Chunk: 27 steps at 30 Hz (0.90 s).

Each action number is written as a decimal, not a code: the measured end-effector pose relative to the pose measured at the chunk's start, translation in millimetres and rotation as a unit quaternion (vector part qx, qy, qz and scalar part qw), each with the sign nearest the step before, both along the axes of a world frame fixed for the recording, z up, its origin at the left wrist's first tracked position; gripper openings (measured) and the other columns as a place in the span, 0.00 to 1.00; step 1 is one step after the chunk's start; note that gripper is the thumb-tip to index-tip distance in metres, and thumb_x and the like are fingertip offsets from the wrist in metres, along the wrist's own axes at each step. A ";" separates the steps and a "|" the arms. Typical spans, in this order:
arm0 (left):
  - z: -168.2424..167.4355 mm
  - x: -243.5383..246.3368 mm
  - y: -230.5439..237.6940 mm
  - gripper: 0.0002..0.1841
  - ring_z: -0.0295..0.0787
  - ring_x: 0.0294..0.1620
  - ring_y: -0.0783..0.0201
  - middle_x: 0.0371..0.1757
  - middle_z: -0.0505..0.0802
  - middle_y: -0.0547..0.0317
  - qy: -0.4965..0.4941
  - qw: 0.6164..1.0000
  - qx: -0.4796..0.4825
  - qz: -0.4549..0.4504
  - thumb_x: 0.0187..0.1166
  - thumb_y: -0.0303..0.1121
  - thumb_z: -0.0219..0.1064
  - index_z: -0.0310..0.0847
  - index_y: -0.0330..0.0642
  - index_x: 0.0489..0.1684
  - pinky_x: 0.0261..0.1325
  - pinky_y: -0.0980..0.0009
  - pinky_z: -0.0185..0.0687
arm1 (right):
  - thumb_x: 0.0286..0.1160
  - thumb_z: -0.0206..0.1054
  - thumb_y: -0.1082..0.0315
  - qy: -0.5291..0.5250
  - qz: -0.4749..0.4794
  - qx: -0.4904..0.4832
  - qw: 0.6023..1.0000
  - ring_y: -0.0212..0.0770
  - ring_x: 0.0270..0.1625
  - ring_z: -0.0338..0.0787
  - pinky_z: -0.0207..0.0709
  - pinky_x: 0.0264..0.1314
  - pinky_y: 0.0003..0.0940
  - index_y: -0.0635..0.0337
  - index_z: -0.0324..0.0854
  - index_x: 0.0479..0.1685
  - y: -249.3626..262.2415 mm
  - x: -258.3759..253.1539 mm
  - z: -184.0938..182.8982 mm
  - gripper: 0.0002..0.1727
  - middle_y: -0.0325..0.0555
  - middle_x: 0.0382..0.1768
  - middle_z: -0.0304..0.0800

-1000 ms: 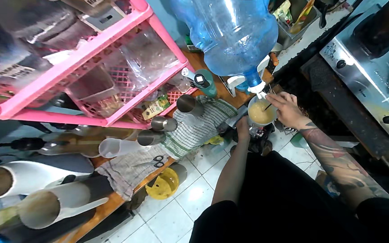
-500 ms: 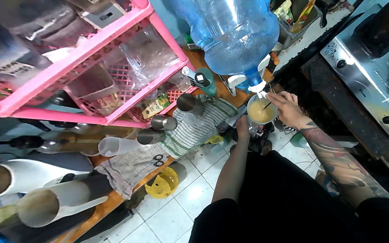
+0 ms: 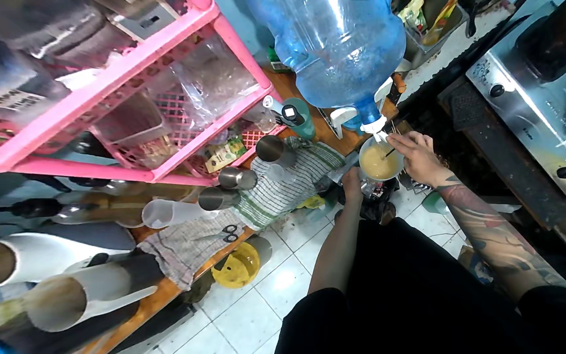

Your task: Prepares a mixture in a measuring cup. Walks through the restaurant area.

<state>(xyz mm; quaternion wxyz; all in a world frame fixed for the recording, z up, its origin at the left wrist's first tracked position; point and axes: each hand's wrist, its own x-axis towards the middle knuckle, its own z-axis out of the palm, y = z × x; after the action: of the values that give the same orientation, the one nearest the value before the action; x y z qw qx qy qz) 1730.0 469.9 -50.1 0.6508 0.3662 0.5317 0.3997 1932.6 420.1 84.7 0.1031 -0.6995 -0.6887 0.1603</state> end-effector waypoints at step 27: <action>2.6 0.9 5.3 0.16 0.80 0.26 0.68 0.22 0.83 0.63 -0.007 1.000 0.001 0.015 0.82 0.36 0.57 0.79 0.44 0.20 0.33 0.67 0.78 | 0.74 0.55 0.81 -0.005 -0.005 0.009 1.000 0.51 0.87 0.66 0.54 0.82 0.66 0.36 0.69 0.88 -0.1 -1.2 -2.1 0.40 0.25 0.87 0.70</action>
<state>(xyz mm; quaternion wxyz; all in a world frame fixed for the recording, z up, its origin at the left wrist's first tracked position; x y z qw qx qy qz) 1730.9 475.2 -47.5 0.6485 0.3557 0.5319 0.4124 1931.4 420.0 82.6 0.1063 -0.7026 -0.6874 0.1500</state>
